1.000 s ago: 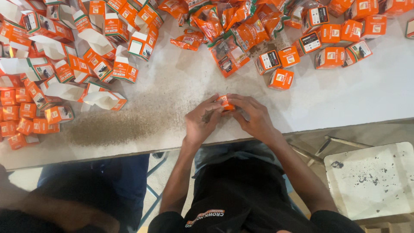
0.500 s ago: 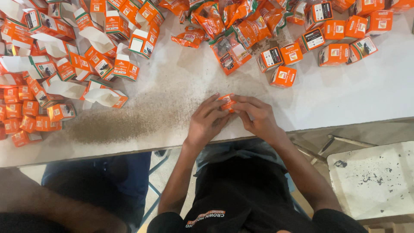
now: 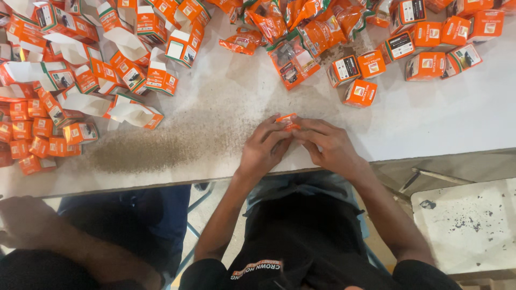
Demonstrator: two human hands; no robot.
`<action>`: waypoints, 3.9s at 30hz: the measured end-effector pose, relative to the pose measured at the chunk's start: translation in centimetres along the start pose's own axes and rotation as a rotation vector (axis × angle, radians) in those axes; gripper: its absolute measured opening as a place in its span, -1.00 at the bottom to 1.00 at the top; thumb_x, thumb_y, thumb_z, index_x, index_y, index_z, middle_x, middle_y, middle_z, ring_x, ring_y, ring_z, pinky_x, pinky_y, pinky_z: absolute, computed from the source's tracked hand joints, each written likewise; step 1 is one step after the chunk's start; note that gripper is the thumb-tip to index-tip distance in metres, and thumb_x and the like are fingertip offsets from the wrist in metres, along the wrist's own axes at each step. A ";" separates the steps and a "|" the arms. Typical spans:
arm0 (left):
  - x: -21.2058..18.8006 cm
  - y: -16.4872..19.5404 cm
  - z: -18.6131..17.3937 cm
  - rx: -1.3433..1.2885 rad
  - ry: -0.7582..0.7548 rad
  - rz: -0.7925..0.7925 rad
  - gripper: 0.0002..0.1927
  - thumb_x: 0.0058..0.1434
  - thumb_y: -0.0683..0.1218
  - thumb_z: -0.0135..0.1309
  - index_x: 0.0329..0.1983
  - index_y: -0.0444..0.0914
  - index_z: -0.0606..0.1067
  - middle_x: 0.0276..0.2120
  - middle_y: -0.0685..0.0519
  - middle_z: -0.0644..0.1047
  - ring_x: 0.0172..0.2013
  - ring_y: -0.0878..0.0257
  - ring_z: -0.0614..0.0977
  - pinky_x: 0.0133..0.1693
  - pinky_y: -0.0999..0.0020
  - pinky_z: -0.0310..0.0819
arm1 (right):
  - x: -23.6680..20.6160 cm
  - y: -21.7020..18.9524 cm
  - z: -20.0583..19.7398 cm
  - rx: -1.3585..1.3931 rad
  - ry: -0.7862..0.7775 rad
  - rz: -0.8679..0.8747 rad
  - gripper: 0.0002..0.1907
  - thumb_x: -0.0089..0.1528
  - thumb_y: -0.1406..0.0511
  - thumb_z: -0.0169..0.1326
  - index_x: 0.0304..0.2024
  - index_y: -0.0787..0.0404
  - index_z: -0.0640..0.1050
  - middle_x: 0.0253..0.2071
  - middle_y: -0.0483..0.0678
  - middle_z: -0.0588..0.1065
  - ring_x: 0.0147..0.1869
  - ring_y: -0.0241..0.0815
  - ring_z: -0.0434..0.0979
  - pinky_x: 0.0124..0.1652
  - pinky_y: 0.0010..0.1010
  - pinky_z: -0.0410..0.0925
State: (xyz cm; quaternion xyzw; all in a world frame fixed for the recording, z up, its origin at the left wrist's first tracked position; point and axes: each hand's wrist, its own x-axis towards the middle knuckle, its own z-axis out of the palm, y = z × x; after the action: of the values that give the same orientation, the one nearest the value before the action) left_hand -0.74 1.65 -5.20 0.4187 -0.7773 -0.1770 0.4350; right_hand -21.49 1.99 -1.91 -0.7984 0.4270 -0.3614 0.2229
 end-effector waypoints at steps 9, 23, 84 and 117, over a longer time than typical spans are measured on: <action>2.7 -3.9 -4.8 0.141 -0.243 0.059 -0.44 0.08 -0.15 0.28 0.20 -0.21 0.49 0.27 -0.09 0.47 0.34 -0.10 0.42 0.32 -0.03 0.32 | 2.8 -1.9 1.9 -0.452 0.293 0.021 -0.73 0.18 0.38 0.29 -0.08 0.18 0.56 0.14 0.07 0.46 0.17 0.11 0.47 0.09 -0.08 0.34; 12.9 -15.2 -11.5 0.597 0.018 -0.205 -0.59 0.03 -0.17 0.29 -0.05 -0.20 0.46 -0.05 -0.08 0.50 0.09 -0.09 0.49 0.16 0.00 0.36 | 19.8 3.2 8.3 -0.558 0.150 -0.232 -0.53 0.16 0.37 0.23 0.12 0.29 0.48 0.14 0.03 0.40 0.23 0.09 0.41 0.12 -0.05 0.36; 0.6 0.7 0.2 -0.221 -0.143 -0.072 -0.17 0.06 -0.04 0.45 0.39 -0.10 0.35 0.06 -0.01 0.57 0.06 -0.02 0.58 0.15 0.15 0.44 | 2.3 -3.1 -2.1 -0.479 -0.319 0.192 -0.85 0.15 0.29 0.19 -0.22 0.11 0.62 0.10 0.01 0.48 0.17 0.05 0.52 -0.04 -0.06 0.42; -0.7 1.6 -0.1 -0.022 -0.037 -0.096 -0.49 0.14 -0.13 0.37 0.15 -0.25 0.51 0.21 -0.14 0.50 0.10 -0.08 0.63 0.08 0.16 0.59 | -1.8 -0.8 0.6 -0.135 -0.057 0.144 -0.40 0.12 0.26 0.36 0.21 0.17 0.51 0.21 0.11 0.46 0.09 0.10 0.61 -0.02 -0.18 0.48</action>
State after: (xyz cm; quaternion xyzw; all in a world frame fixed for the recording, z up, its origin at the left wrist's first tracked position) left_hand -1.29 3.20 -4.53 0.4474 -0.7622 -0.2137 0.4162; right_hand -21.34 3.97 -2.47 -0.7887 0.5003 -0.2919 0.2061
